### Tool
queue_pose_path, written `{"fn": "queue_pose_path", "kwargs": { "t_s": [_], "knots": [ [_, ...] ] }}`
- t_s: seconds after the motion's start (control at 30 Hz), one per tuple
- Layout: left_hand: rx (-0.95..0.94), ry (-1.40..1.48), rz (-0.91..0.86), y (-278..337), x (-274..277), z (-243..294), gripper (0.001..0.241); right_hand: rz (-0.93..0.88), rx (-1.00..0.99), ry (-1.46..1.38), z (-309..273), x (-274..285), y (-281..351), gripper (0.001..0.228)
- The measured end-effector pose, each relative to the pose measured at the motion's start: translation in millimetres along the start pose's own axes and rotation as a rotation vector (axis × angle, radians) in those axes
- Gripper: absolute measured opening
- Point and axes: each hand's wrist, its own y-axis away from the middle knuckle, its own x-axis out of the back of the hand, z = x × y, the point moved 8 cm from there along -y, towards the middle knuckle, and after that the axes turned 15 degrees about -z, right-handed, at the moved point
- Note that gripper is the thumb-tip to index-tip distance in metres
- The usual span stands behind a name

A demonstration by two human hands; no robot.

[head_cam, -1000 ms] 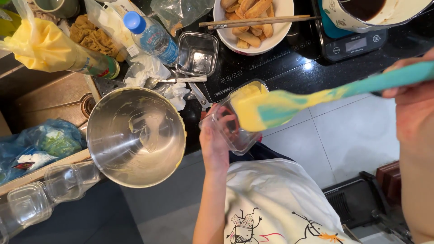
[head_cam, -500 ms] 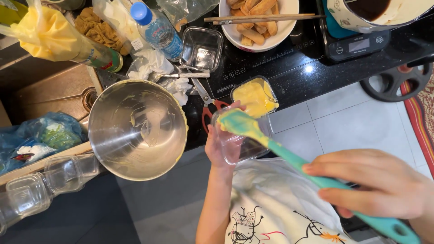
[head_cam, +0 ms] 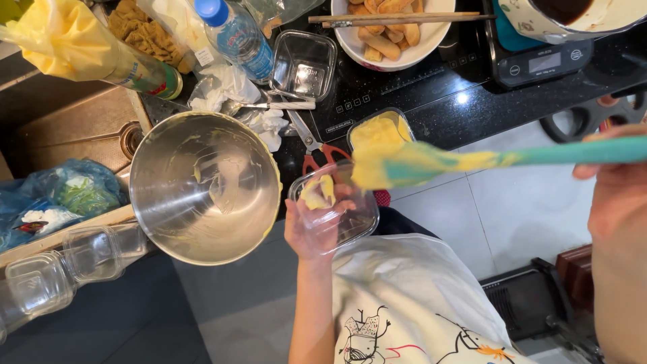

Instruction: Filling small plastic containers with a yellow cream mixture using a spatula.

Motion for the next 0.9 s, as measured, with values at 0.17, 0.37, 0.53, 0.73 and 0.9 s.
{"fn": "queue_pose_path", "kwargs": {
  "t_s": [0.17, 0.37, 0.53, 0.73, 0.9],
  "knots": [
    [0.031, 0.015, 0.048, 8.4, 16.8, -7.5, 0.098, 0.04, -0.06, 0.07, 4.9, -18.3, -33.4, 0.035],
    [0.113, 0.083, 0.052, 8.9, 27.2, -24.2, 0.1, -0.046, -0.063, 0.224, -4.5, -62.5, -86.5, 0.025],
    [0.179, 0.124, -0.011, 10.4, 25.7, -32.4, 0.102, -0.159, -0.14, 0.158, 34.5, -61.6, -107.7, 0.025],
    [0.21, 0.077, -0.021, 3.8, 17.2, -32.6, 0.096, -0.113, -0.266, -0.069, 92.8, -42.7, -109.3, 0.027],
    [0.232, 0.069, -0.005, 4.1, 16.5, -32.8, 0.095, -0.057, -0.307, -0.212, 117.5, -33.2, -102.5, 0.026]
  ]
}}
